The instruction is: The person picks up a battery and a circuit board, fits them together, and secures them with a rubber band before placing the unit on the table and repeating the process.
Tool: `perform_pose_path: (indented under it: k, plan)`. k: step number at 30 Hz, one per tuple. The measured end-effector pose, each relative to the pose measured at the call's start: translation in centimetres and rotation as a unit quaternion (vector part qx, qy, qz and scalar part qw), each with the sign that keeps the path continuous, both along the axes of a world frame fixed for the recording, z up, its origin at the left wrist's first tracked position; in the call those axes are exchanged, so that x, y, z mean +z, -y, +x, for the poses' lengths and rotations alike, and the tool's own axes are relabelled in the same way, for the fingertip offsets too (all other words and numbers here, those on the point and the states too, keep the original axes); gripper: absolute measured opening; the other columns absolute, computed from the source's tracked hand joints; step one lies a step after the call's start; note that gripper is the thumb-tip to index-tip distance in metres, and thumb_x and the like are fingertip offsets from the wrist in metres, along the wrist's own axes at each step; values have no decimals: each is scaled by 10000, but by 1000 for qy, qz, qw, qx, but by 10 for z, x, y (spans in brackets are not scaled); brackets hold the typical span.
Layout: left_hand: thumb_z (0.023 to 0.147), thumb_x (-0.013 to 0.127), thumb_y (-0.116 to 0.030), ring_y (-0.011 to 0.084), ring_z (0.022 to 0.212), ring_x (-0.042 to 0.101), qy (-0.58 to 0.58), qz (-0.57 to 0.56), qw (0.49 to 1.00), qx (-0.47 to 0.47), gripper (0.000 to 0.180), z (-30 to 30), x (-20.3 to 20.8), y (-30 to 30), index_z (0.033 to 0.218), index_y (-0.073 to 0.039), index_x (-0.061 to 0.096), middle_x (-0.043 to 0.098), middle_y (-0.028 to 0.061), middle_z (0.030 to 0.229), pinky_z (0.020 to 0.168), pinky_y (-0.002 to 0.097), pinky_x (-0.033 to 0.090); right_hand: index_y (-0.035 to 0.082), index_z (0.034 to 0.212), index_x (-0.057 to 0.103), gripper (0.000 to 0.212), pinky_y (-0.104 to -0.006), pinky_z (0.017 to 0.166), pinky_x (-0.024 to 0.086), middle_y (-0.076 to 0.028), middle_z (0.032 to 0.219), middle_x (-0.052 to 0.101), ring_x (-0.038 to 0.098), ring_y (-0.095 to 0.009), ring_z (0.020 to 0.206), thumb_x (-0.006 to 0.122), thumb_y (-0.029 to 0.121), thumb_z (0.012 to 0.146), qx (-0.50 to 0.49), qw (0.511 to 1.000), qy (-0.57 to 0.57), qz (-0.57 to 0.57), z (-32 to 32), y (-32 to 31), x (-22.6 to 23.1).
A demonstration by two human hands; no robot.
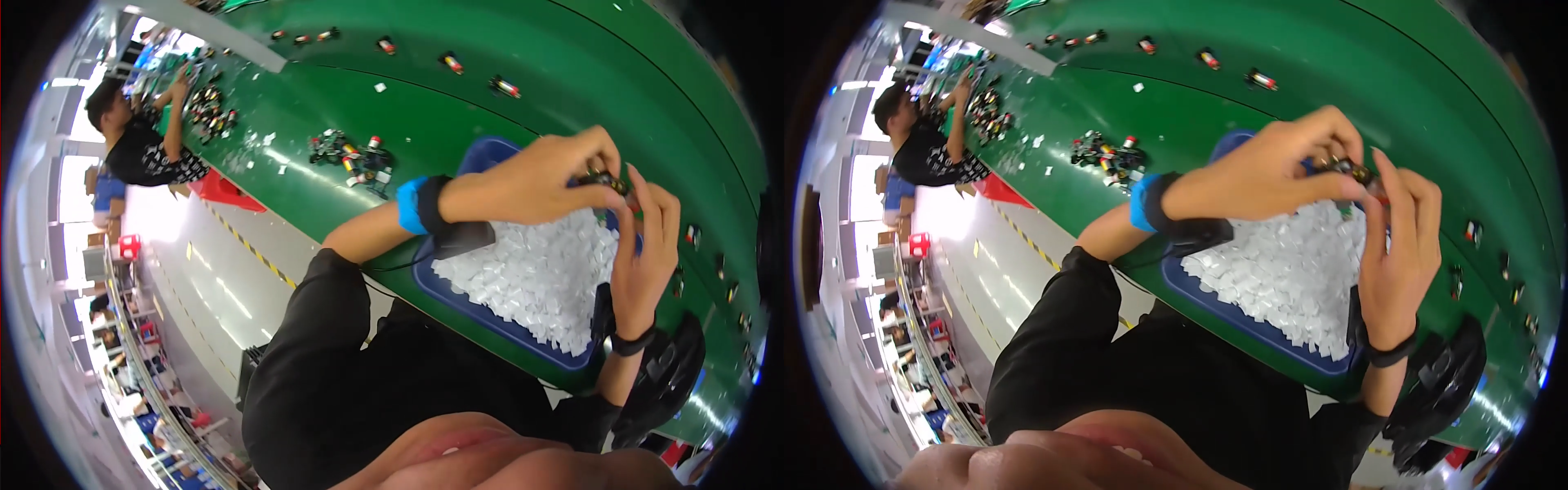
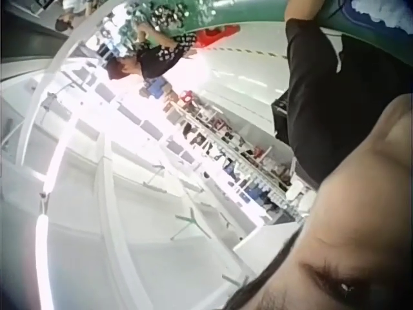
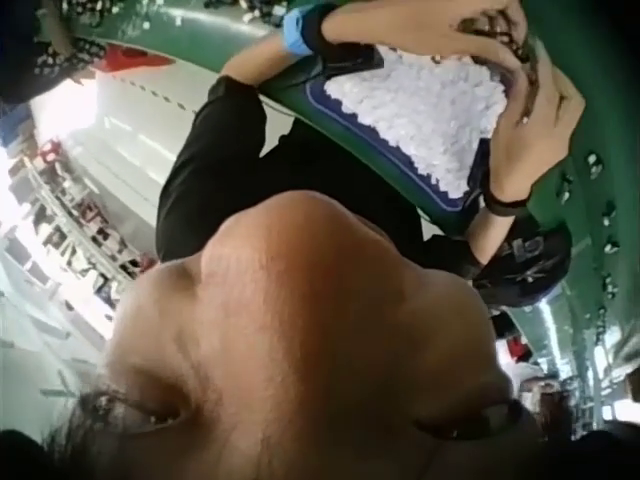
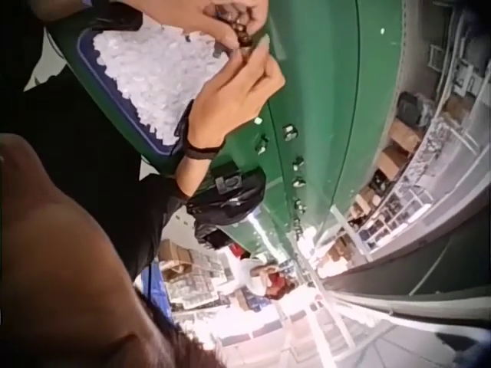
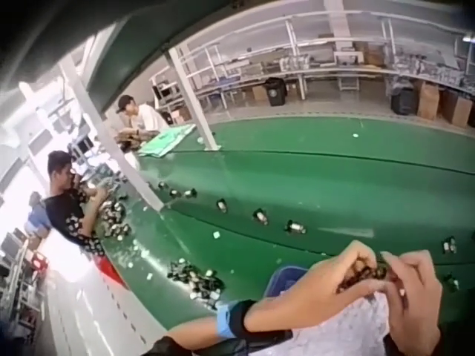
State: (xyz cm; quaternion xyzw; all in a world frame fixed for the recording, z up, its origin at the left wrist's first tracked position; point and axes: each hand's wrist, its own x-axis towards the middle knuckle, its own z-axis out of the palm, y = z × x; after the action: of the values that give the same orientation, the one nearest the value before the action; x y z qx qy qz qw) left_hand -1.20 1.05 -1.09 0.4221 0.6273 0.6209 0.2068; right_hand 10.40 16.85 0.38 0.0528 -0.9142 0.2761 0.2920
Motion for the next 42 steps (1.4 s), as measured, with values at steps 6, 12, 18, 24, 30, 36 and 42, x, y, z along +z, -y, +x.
perform_pose_path:
  k: [6, 12, 18, 24, 30, 36, 42]
  plan:
    - [924, 704, -325, 234, 668, 623, -171, -53, 983, 37, 333, 1, 4, 6, 1018, -48, 543, 625, 93, 836, 597, 349, 489, 3, 1129, 602, 220, -264, 676, 553, -68, 1084, 584, 614, -130, 907, 634, -34, 915, 14, 967, 118, -225, 4, -1, 0]
    - [897, 707, -307, 271, 700, 636, -279, 9, 960, -27, 308, -1, -1, 3, 1027, -71, 558, 626, 75, 875, 590, 374, 483, -1, 1079, 569, 186, -245, 604, 533, -47, 1077, 554, 574, -89, 843, 639, -33, 910, 127, 858, 307, -392, 9, -34, 15]
    - [895, 699, -261, 264, 686, 645, -276, 29, 960, -48, 262, 0, -6, 2, 1014, -77, 556, 606, 68, 880, 551, 374, 486, 5, 1043, 573, 213, -253, 620, 520, -51, 1016, 572, 564, -97, 801, 682, -30, 864, 120, 893, 315, -299, 11, -35, 22]
    - [888, 688, -225, 252, 617, 644, -394, -83, 907, 127, 228, 15, -8, -1, 979, -69, 549, 594, 66, 846, 449, 354, 454, 0, 1033, 572, 228, -263, 673, 524, -68, 980, 587, 593, -127, 814, 693, -43, 845, -27, 989, 114, -89, 3, 0, -1]
    - [887, 627, -136, 277, 555, 625, -340, -124, 917, 167, 145, 26, -2, 2, 958, -59, 527, 577, 76, 822, 414, 371, 417, -8, 1028, 581, 239, -264, 737, 522, -95, 995, 596, 603, -158, 856, 691, -85, 830, -27, 993, 25, -116, -2, 6, -9]
    - [895, 564, -91, 260, 673, 629, -181, -84, 976, 81, 75, 23, 7, 4, 939, -54, 516, 574, 107, 821, 550, 410, 448, 1, 995, 586, 256, -295, 785, 511, -99, 964, 603, 592, -175, 907, 722, -101, 804, 85, 925, 120, -351, 1, -11, -1]
    - [936, 557, -149, 178, 819, 598, 68, -7, 996, -54, 115, 13, 12, 10, 970, -39, 552, 623, 75, 900, 712, 385, 463, 10, 956, 587, 298, -344, 798, 504, -113, 958, 675, 589, -232, 919, 752, -126, 748, 125, 983, 28, -134, 3, -16, 9]
